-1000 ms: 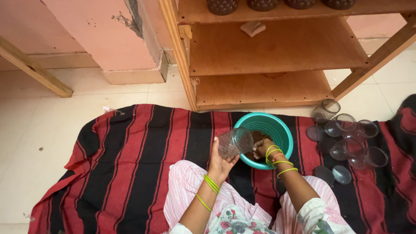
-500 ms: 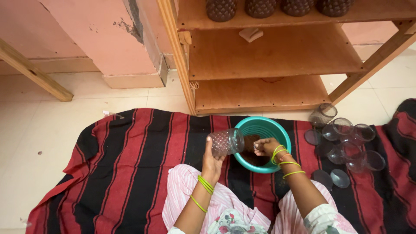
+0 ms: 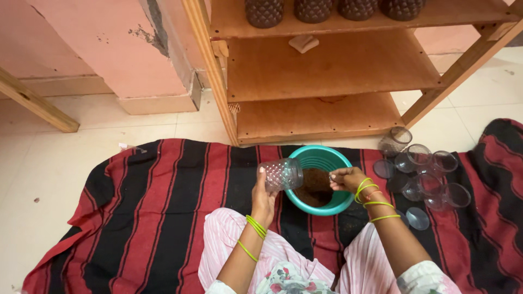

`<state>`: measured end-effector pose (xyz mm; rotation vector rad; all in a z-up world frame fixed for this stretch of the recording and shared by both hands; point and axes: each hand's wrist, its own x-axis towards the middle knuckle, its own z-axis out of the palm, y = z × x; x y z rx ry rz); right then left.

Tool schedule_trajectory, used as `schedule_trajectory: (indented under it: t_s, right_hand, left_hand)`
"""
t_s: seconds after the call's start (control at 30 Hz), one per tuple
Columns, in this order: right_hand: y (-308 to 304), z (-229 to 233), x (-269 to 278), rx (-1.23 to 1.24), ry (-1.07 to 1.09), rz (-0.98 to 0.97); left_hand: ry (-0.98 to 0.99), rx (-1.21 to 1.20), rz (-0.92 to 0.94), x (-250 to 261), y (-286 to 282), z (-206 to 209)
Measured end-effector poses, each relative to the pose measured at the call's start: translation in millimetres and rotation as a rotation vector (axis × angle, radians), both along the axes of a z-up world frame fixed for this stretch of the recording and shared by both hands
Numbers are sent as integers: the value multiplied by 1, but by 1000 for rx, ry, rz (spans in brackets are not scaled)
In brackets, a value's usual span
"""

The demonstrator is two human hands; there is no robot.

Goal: The person scoops a dark granular substance from a teal bowl into clear textured jars using a small metal scoop. After filling each jar, the person places it on a nearby wooden shelf. The process is repeated for multiple jars.

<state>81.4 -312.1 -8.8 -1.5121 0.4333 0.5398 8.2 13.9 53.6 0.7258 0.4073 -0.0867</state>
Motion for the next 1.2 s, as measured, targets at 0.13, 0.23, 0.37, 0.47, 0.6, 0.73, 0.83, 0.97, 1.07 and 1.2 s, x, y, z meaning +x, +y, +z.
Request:
schedule_trajectory:
  t_s: [0.13,0.23,0.37,0.47,0.6,0.73,0.83,0.97,1.07,1.2]
  right_hand:
    - [-11,17,3,23,-46,14]
    - [-17,44,1,10,-118,22]
    - [-11,95,-5,-19,-213,43]
    - [12,131,-21,-28,-367,79]
    - [60,166,-58,-858,-949,296]
    - [83,201,-93,-1023,-1232,406]
    - [87,212,-103,-1041,-1320,371]
    - [76,193,-92,-810,-1125,219]
    - [55,155,-74,-335,-825,-19]
    - [39,81,-47,-128,-558,-87]
  left_hand:
    - [-71,32,-26,1,-8,6]
    - [-91,59,-67,-1,-15,10]
    - [-29,32,-116,1,-31,13]
    - [40,-69,-149,4,-47,11]
    - [150,-241,-189,8,-61,7]
    - [159,-313,-204,12,-64,6]
    - [159,-309,-208,10,-63,4]
    - [124,-320,-193,11,-56,4]
    - [144,-359,-139,6,-38,3]
    - [203,-431,-47,3,-15,-3]
